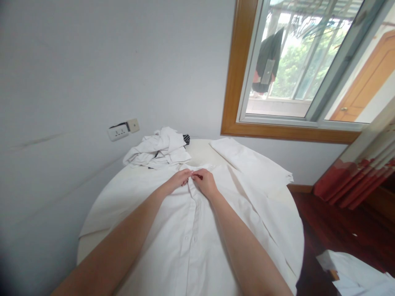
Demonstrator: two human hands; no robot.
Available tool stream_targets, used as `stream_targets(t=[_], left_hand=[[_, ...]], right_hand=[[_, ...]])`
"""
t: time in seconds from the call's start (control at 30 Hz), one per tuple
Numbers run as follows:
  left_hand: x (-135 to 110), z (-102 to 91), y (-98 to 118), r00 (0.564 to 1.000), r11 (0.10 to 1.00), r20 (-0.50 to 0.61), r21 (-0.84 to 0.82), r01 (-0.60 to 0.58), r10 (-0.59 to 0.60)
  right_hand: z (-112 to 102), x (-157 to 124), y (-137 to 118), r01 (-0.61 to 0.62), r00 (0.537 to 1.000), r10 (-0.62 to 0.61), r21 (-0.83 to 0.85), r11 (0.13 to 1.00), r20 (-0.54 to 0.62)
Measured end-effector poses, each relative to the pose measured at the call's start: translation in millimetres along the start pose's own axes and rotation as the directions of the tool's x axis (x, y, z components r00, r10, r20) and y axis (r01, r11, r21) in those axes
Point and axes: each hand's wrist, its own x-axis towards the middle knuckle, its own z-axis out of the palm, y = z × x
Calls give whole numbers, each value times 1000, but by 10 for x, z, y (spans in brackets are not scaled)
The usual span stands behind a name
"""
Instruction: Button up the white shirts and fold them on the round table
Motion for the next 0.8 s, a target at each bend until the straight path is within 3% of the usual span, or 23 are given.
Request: stream_targets(t=[0.17, 0.47, 0.63, 0.8], left_hand=[[-28, 15, 16, 999, 996, -17, 73, -50, 51], [57, 34, -53, 945, 899, -101, 356, -257, 310], [18, 35, -18, 932, 875, -132, 408, -259, 338], [21, 29, -19, 937, 905, -193, 371, -206, 292]], right_hand=[[21, -3, 82, -107, 994, 102, 197, 975, 36], [9, -9, 104, -215, 976, 202, 286, 934, 74], [26, -22, 82, -220, 975, 219, 225, 949, 28], [10, -13, 63, -267, 964, 266, 188, 945, 31]])
